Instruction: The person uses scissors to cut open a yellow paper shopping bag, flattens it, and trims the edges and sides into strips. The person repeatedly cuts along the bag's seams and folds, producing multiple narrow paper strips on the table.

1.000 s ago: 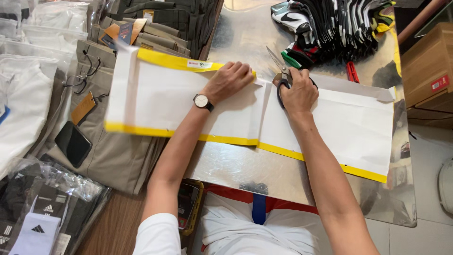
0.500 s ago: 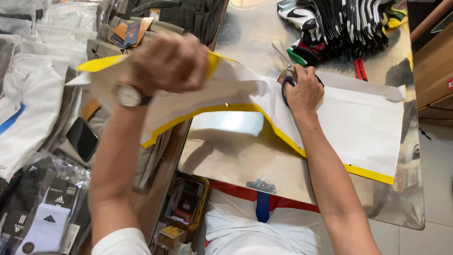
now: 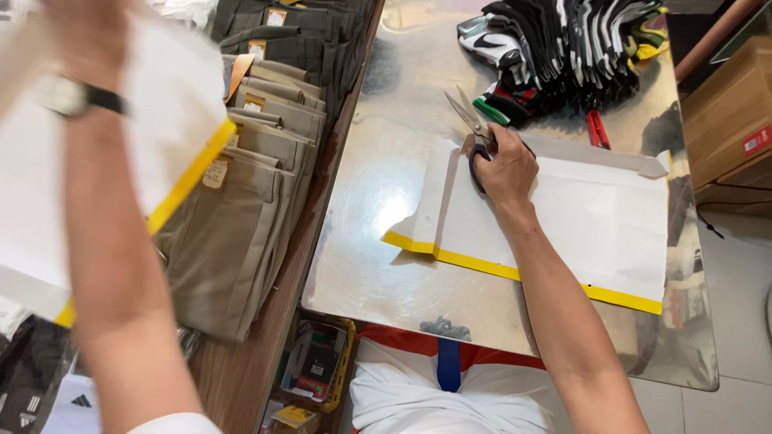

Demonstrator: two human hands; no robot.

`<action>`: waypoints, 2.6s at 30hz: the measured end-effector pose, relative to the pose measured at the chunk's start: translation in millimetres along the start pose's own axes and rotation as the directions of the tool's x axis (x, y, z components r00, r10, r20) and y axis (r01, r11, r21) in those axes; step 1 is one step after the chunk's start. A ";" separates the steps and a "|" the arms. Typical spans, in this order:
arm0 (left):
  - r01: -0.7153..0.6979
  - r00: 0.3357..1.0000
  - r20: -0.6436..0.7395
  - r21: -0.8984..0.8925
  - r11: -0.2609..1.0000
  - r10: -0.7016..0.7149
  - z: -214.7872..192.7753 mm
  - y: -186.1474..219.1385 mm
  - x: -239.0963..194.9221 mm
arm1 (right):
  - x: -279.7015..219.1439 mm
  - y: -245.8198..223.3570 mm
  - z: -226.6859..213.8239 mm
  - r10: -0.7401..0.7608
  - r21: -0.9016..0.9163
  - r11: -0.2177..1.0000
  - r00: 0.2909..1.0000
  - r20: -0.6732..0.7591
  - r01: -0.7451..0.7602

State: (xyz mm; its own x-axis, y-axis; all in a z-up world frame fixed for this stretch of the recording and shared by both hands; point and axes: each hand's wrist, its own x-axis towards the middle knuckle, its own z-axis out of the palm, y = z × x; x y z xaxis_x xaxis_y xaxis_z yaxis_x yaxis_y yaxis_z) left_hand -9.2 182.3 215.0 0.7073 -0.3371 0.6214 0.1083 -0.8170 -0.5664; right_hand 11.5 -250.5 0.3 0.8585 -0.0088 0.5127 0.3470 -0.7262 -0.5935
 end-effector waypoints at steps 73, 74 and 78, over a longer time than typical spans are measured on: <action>0.060 0.840 0.331 -0.844 0.533 0.429 29.9 278.6 -100.3 | -15.6 97.1 -136.8 0.468 0.595 0.641 0.861 0.198 -0.485; 0.072 0.819 0.357 -0.842 0.535 0.450 26.4 278.2 -101.9 | -19.1 98.2 -135.0 0.446 0.603 0.645 0.872 0.203 -0.470; 0.073 0.739 0.421 -0.827 0.558 0.526 7.7 275.1 -107.1 | -36.2 103.1 -133.2 0.385 0.692 0.482 0.839 0.383 -0.537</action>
State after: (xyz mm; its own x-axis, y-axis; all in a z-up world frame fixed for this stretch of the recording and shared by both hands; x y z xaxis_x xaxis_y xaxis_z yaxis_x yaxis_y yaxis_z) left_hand -49.8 -2.7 -11.6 0.8736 -0.4821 -0.0662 -0.4652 -0.8674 0.1768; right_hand -34.1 -416.7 3.1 0.9991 -0.0236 -0.0360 -0.0326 0.1304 -0.9909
